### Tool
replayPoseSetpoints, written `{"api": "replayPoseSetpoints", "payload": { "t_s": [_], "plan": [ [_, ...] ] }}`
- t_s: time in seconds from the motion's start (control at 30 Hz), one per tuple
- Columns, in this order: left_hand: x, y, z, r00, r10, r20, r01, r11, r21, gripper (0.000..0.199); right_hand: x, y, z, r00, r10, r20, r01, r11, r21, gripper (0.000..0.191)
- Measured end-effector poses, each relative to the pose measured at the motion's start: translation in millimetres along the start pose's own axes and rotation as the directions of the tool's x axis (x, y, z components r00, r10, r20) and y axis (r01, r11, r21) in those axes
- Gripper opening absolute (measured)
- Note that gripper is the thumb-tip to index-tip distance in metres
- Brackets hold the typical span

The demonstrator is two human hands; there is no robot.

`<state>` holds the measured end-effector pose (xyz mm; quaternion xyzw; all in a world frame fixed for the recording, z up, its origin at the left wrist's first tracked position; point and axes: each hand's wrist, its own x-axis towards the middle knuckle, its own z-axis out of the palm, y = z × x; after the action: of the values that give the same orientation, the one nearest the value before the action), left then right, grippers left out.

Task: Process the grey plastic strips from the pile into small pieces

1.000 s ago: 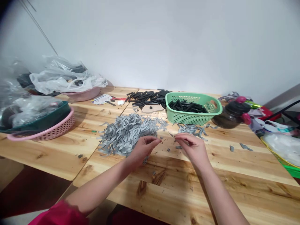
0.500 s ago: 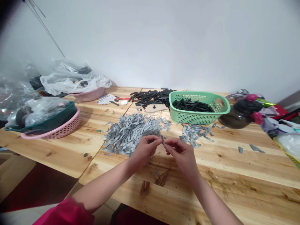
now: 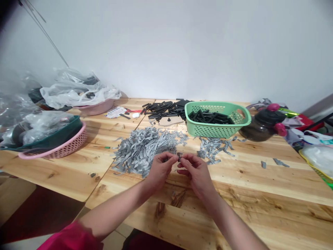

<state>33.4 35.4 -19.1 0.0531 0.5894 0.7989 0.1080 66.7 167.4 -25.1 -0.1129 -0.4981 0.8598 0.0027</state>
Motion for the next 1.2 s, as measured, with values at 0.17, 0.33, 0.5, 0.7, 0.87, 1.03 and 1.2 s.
{"api": "replayPoseSetpoints", "payload": {
  "t_s": [0.17, 0.33, 0.5, 0.7, 0.87, 1.03, 1.2],
  "plan": [
    [1.5, -1.3, -1.2, 0.995, 0.088, 0.041, -0.090, 0.995, 0.040, 0.021, 0.3, 2.3, 1.1, 1.000, -0.020, -0.021, 0.021, 0.999, 0.037, 0.031],
    [1.0, 1.5, -5.2, 0.989, 0.135, 0.063, -0.145, 0.970, 0.194, 0.024, -1.1, 2.8, -0.6, 0.998, -0.047, -0.048, 0.045, 0.998, -0.032, 0.031],
    [1.7, 3.5, -7.5, 0.982, 0.153, 0.112, -0.178, 0.950, 0.257, 0.021, -4.4, -0.1, -0.4, 0.999, -0.041, -0.025, 0.041, 0.999, -0.011, 0.030],
    [2.1, 5.4, -4.8, 0.985, 0.158, 0.064, -0.169, 0.953, 0.253, 0.019, -5.0, -2.7, -0.1, 0.997, -0.082, 0.004, 0.082, 0.996, -0.040, 0.025],
    [0.8, 6.3, -4.7, 0.986, 0.157, 0.061, -0.167, 0.956, 0.242, 0.020, -7.2, -3.8, 3.1, 0.987, -0.148, -0.056, 0.138, 0.980, -0.146, 0.030],
    [-0.2, 9.5, -7.6, 0.974, 0.188, 0.127, -0.217, 0.934, 0.284, 0.024, -8.6, -3.2, 1.2, 0.980, -0.196, -0.028, 0.185, 0.959, -0.215, 0.033],
    [-0.9, 11.2, -7.9, 0.969, 0.218, 0.115, -0.244, 0.917, 0.315, 0.025, -6.8, -1.8, -3.4, 0.979, -0.202, 0.001, 0.194, 0.941, -0.279, 0.026]
  ]
}}
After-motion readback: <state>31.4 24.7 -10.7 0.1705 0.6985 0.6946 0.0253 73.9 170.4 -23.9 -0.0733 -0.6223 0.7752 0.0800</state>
